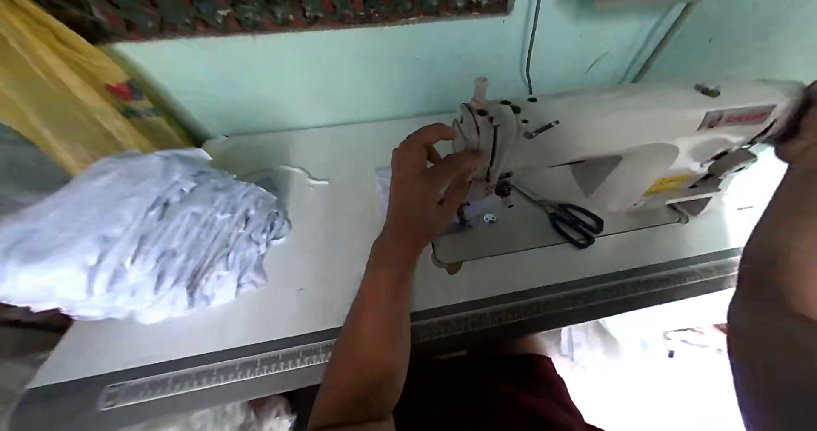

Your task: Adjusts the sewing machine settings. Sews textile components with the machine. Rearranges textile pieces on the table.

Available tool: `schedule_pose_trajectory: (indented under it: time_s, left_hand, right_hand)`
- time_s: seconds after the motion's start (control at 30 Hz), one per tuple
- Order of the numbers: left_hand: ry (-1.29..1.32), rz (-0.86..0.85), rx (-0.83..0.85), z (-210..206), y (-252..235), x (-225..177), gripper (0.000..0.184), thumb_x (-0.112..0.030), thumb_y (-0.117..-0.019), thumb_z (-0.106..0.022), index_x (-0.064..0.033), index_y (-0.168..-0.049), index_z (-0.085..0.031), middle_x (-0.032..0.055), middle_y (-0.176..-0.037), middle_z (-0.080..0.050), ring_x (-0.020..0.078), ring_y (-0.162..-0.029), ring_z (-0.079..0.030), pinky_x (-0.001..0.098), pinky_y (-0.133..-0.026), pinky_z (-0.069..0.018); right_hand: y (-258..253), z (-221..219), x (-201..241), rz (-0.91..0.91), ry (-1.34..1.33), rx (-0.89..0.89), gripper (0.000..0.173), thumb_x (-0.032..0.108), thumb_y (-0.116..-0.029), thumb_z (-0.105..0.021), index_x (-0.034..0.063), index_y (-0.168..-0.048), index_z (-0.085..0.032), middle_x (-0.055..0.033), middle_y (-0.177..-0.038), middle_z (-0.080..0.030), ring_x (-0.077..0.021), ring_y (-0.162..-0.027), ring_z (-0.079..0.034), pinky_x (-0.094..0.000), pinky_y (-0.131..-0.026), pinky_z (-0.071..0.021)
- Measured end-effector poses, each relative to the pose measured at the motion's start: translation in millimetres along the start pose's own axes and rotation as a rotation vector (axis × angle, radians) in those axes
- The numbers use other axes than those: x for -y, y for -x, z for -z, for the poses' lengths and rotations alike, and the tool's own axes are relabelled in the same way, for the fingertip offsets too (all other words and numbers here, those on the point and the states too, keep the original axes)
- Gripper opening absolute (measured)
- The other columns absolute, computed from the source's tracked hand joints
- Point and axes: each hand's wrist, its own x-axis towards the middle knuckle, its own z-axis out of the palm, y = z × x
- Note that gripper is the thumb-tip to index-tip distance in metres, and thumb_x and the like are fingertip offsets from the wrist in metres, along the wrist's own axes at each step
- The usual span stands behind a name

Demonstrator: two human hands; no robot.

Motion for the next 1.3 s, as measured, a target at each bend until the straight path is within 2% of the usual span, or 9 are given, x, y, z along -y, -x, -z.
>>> schedule_pose_trajectory:
  time_s: [0.13, 0.23, 0.37, 0.5, 0.53, 0.6, 0.97, 1.1, 1.3]
  left_hand:
    - [0.015, 0.022, 0.013, 3, -5, 0, 0.018, -0.018, -0.0967, -0.065, -0.0139, -0.109, -0.078, 0.0179, -0.128, -0.058, 0.0231, -0.097, -0.056, 0.0393, -0.087, -0.0458]
    - [0.02, 0.014, -0.036, 6, -12, 2, 0.019, -0.019, -0.0975, -0.064, -0.0149, -0.109, -0.078, 0.0173, -0.128, -0.059, 0.0221, -0.097, -0.056, 0.0379, -0.086, -0.0448]
    - [0.057, 0.016, -0.063, 6, -13, -2, 0.017, -0.019, -0.0978, -0.063, -0.016, -0.106, -0.078, 0.0175, -0.13, -0.058, 0.0212, -0.098, -0.055, 0.0358, -0.086, -0.0426]
    - [0.049, 0.0, -0.041, 4, -12, -7, 0.017, -0.016, -0.0957, -0.066, -0.0159, -0.106, -0.079, 0.0194, -0.131, -0.059, 0.0268, -0.104, -0.056, 0.0396, -0.089, -0.0448]
    - [0.044, 0.005, -0.044, 2, -12, -6, 0.016, -0.016, -0.0961, -0.067, -0.0162, -0.107, -0.079, 0.0188, -0.132, -0.059, 0.0272, -0.106, -0.056, 0.04, -0.09, -0.0444]
    - [0.034, 0.021, -0.089, -2, -12, -6, 0.015, -0.015, -0.0952, -0.068, -0.0165, -0.105, -0.08, 0.0179, -0.131, -0.06, 0.0274, -0.106, -0.056, 0.0401, -0.09, -0.044]
    - [0.021, 0.004, -0.333, -43, -16, -17, 0.014, -0.019, -0.094, -0.072, -0.0179, -0.107, -0.076, 0.014, -0.127, -0.064, 0.0273, -0.107, -0.058, 0.0434, -0.093, -0.0408]
    - [0.012, -0.038, -0.369, -45, -15, -15, 0.01, -0.019, -0.0957, -0.071, -0.0166, -0.102, -0.078, 0.0106, -0.118, -0.067, 0.0241, -0.101, -0.059, 0.0414, -0.092, -0.0403]
    - [0.06, -0.034, -0.374, -39, -19, -14, 0.01, -0.017, -0.0959, -0.069, -0.0137, -0.093, -0.078, 0.0069, -0.107, -0.072, 0.023, -0.1, -0.062, 0.0439, -0.092, -0.0392]
  right_hand:
    - [65, 4, -29, -0.148, -0.003, -0.075, 0.04, 0.03, -0.1095, -0.041, 0.0062, -0.141, -0.049, -0.0086, -0.123, -0.061, -0.0173, -0.106, -0.061, -0.0391, -0.09, -0.052]
    - [50, 16, -39, 0.123, 0.15, -0.106, 0.041, 0.024, -0.1092, -0.039, -0.0049, -0.136, -0.048, -0.0135, -0.124, -0.058, -0.0132, -0.108, -0.058, -0.0304, -0.096, -0.0496]
    - [30, 21, 26, 0.154, 0.27, -0.052, 0.059, 0.042, -0.1114, -0.027, 0.0, -0.151, -0.04, -0.0201, -0.145, -0.051, -0.0235, -0.121, -0.055, -0.0413, -0.102, -0.0431]
    - [29, -18, 69, 0.016, 0.343, -0.02, 0.059, 0.057, -0.108, -0.033, 0.0077, -0.13, -0.056, 0.002, -0.096, -0.057, -0.0031, -0.076, -0.055, -0.0258, -0.073, -0.0493]
    - [29, -24, 68, -0.004, 0.376, -0.021, 0.055, 0.055, -0.108, -0.036, 0.0081, -0.127, -0.058, 0.0012, -0.096, -0.056, -0.0042, -0.075, -0.054, -0.0273, -0.072, -0.0489]
    - [27, -24, 59, -0.002, 0.38, 0.01, 0.046, 0.042, -0.1081, -0.043, 0.0041, -0.132, -0.054, -0.0086, -0.112, -0.056, -0.0141, -0.092, -0.054, -0.0394, -0.085, -0.0474]
    - [34, -26, 43, 0.048, 0.292, -0.085, 0.041, 0.033, -0.1102, -0.04, 0.0002, -0.132, -0.052, -0.0121, -0.116, -0.056, -0.0174, -0.099, -0.057, -0.0393, -0.087, -0.0493]
    - [54, -35, 48, 0.076, 0.408, -0.115, 0.05, 0.031, -0.1108, -0.038, -0.0058, -0.143, -0.047, -0.0277, -0.14, -0.052, -0.034, -0.126, -0.055, -0.0526, -0.104, -0.0445]
    - [81, -14, 56, 0.135, 0.46, -0.09, 0.051, 0.031, -0.107, -0.05, -0.0042, -0.143, -0.048, -0.0268, -0.144, -0.051, -0.0347, -0.131, -0.051, -0.0552, -0.107, -0.0404]
